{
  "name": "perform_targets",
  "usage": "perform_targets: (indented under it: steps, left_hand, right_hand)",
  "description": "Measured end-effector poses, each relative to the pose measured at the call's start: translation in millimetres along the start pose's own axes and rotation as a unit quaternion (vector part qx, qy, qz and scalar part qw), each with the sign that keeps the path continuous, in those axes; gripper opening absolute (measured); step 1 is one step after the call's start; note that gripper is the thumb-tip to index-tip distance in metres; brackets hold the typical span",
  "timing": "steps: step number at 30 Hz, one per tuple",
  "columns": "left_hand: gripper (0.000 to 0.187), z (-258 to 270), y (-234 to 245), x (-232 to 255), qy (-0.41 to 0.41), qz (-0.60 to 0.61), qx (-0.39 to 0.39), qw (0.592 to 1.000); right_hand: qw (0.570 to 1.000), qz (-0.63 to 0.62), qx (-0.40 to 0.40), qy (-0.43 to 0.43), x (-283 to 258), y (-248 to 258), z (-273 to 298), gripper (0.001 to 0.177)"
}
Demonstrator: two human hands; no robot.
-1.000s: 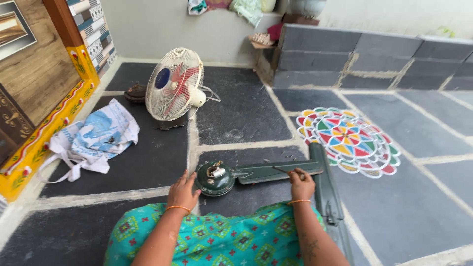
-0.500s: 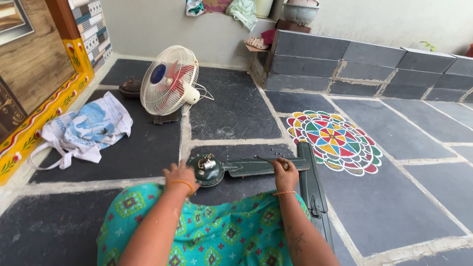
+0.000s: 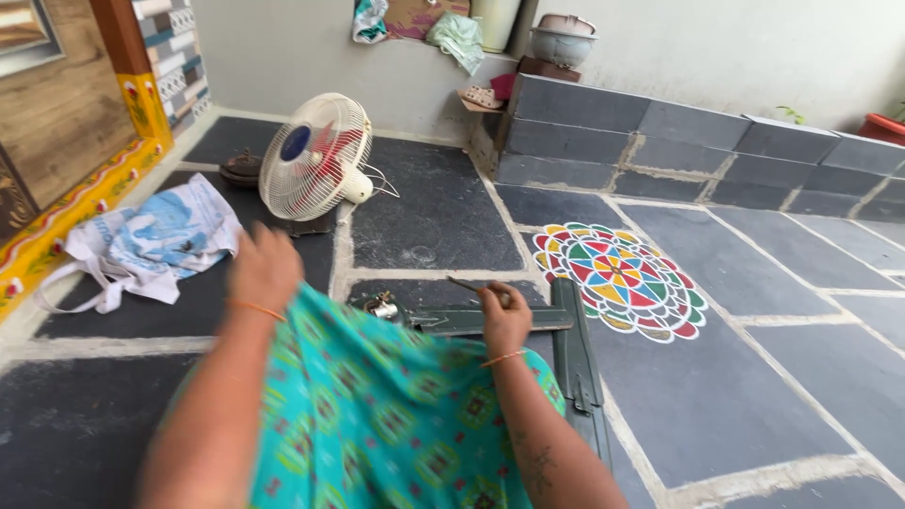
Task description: The person sits on the floor and uses a screwdriver to attach a fan blade to the motor housing. They align the blade, insert screws, and tighten them to secure the blade in place.
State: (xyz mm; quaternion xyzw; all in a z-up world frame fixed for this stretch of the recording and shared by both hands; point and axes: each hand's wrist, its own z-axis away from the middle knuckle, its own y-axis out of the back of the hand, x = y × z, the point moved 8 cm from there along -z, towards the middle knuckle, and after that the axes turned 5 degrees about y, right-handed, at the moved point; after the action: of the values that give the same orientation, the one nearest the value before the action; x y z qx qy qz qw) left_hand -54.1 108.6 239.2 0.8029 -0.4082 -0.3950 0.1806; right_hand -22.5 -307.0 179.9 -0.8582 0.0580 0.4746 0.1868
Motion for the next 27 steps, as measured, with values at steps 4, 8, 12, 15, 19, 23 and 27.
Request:
perform_targets:
  steps: [4,8,12,15,19,23,27]
  left_hand:
    - [0.030,-19,-5,-127,0.149,-0.053,0.077,0.984]
    - [0.025,-23,0,-166,0.114,-0.005,0.030,0.993]
    - [0.028,-60,6,-136,0.115,0.075,-0.123,0.983]
    - [0.058,-65,12,-92,0.104,0.180,-0.238,0.949]
    - [0.058,-47,36,-31,0.030,0.210,-0.252,0.944]
    - [0.058,-50,45,-6,0.017,0.227,-0.286,0.931]
    - [0.057,-40,29,33,0.017,0.305,-0.323,0.896]
  right_hand:
    - [1.000,-0.007,-0.027,0.006,-36,-17,6,0.019]
    - [0.998,-0.057,-0.037,-0.008,-73,-32,-5,0.020]
    - [0.994,-0.087,-0.056,0.015,-103,-40,-22,0.020]
    - [0.995,-0.074,-0.065,0.031,-118,-42,-36,0.020]
    - [0.996,-0.013,-0.078,0.031,-127,-41,-47,0.019]
    - [0.996,-0.029,-0.069,0.046,-140,-58,-62,0.017]
    - [0.995,0.024,-0.084,0.041,-130,-62,-63,0.018]
